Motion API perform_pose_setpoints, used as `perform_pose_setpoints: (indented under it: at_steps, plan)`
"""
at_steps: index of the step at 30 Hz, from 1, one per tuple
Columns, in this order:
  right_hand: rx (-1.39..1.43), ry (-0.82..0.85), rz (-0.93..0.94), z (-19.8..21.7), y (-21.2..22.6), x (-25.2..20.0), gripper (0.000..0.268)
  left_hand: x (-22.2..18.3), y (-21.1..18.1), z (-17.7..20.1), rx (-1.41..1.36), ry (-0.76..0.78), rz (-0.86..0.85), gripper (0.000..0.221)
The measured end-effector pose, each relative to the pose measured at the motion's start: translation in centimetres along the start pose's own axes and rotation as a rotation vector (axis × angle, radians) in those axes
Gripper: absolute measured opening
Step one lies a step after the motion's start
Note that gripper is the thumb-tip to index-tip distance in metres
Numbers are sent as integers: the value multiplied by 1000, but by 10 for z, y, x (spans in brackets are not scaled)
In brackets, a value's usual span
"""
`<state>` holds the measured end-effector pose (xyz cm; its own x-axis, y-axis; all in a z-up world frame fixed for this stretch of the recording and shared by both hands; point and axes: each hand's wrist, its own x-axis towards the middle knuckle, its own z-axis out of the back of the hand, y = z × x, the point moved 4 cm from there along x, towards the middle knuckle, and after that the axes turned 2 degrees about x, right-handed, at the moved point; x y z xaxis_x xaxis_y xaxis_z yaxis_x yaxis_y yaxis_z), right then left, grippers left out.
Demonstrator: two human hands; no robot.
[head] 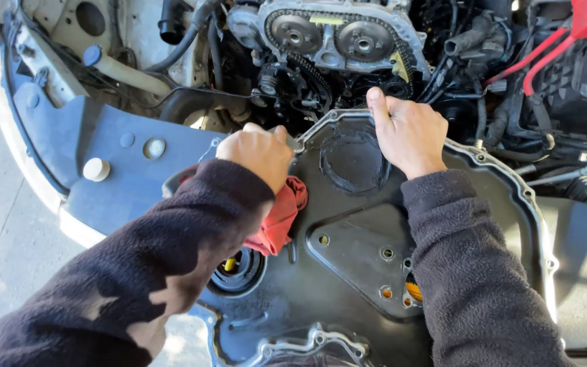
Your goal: Cleaning an engine timing cover and scraping off old gasket residue.
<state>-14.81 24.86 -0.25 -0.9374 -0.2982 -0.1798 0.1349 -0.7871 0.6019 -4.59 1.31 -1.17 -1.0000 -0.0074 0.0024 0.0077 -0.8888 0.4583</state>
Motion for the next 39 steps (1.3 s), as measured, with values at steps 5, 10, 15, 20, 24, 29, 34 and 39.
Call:
perform_pose_setpoints:
  at_steps: [5,10,15,20,24,29,34,39]
  plan:
    - [-6,-8,10,5,2,0,75,-7,-4,9,-48,-7,27,41]
    - [38,-26,13,2,-2,-2,72,1,-7,-2,-88,-64,82,36]
    - [50,-1,21,11,4,-4,72,-11,1,9,-62,50,-3,44]
    - [2,43,-17,9,3,-6,75,-10,-4,-4,-55,21,-19,42]
    - [-17,37,21,3,1,-2,73,-11,-4,6,-22,10,8,42]
    - [42,9,10,9,6,-8,76,8,-6,-11,-81,25,19,41]
    - [42,11,0,11,6,-6,73,-5,-8,5,-73,47,19,38]
    - [41,7,24,12,10,-6,74,-2,-4,28,-27,36,-18,32]
